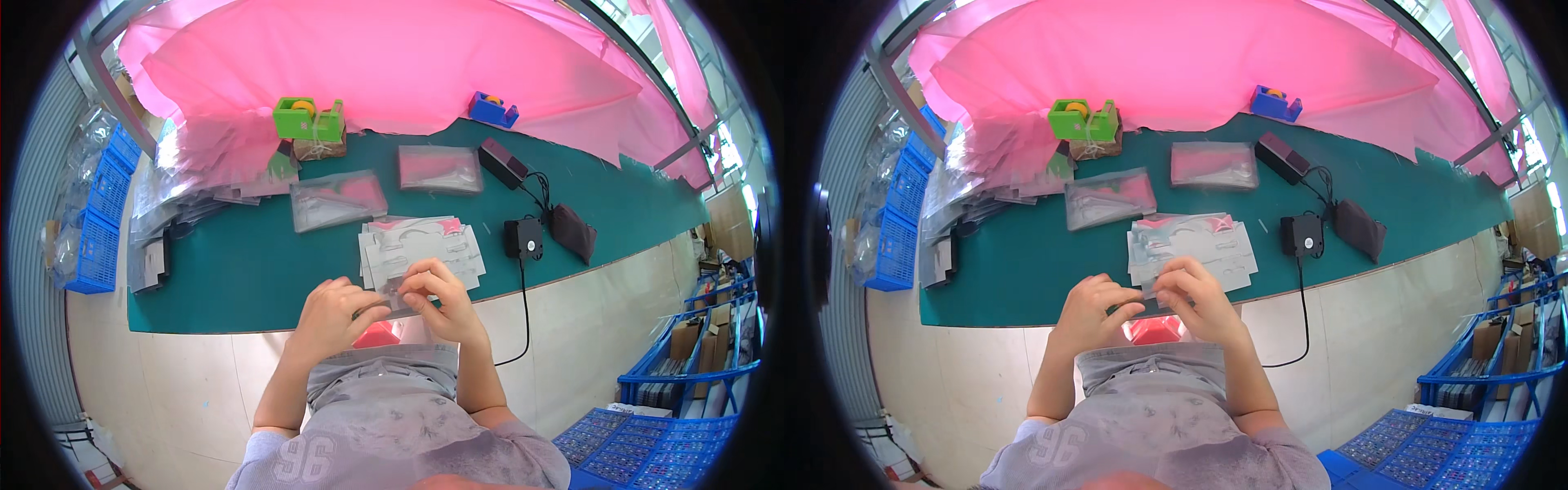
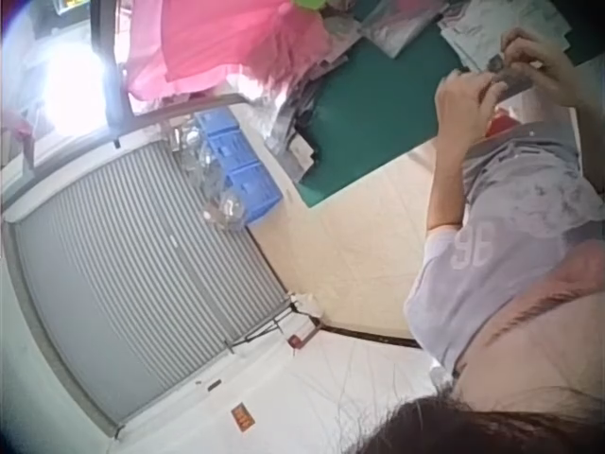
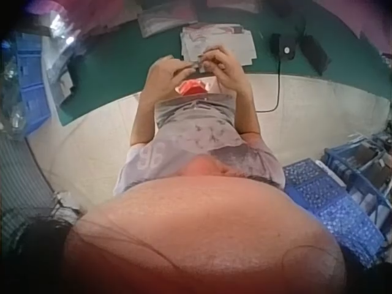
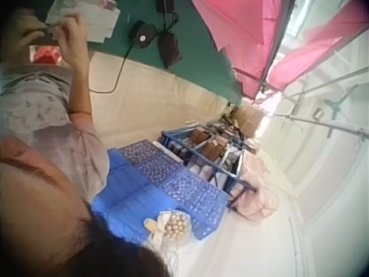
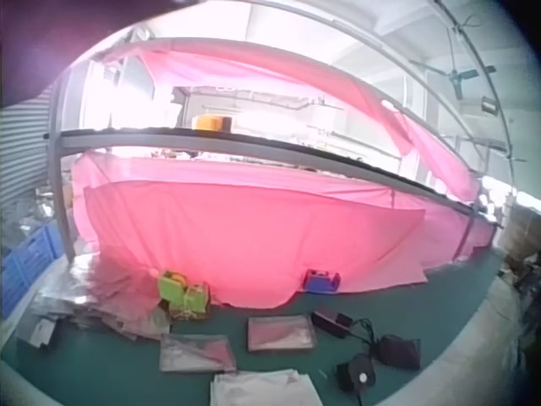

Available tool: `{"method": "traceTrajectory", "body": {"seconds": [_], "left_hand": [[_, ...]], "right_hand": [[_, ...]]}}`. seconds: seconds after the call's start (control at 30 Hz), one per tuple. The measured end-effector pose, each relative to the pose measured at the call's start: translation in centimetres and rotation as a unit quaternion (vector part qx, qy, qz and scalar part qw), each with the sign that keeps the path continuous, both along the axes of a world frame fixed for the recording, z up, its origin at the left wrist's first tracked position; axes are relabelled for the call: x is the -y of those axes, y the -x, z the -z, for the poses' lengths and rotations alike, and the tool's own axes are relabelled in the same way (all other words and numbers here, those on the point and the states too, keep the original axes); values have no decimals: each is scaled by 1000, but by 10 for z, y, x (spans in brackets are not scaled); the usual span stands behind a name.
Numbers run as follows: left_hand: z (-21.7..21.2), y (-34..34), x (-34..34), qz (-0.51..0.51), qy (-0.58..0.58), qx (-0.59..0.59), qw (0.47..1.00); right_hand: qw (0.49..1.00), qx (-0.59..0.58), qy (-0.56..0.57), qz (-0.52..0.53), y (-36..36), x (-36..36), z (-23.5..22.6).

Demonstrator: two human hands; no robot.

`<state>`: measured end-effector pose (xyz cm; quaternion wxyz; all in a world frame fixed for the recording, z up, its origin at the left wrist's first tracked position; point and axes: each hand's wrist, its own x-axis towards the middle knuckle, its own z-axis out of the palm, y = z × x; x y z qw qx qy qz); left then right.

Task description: Packing small electronic components or parts into individual plastic bags at a workstation.

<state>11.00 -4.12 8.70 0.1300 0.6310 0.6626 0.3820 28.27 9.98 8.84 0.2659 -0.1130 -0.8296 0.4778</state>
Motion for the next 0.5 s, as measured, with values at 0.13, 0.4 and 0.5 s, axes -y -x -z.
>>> {"method": "traceTrajectory", "body": {"seconds": [0.13, 0.4, 0.5], "left_hand": [[0, 10, 5, 5, 29, 23, 999], [1, 15, 7, 7, 32, 66, 997], [5, 18, 6, 25, 61, 52, 996]], "right_hand": [[999, 5, 45, 9, -5, -5, 7], [990, -17, 138, 23, -4, -3, 11], [990, -38, 128, 32, -2, -2, 15]]}}
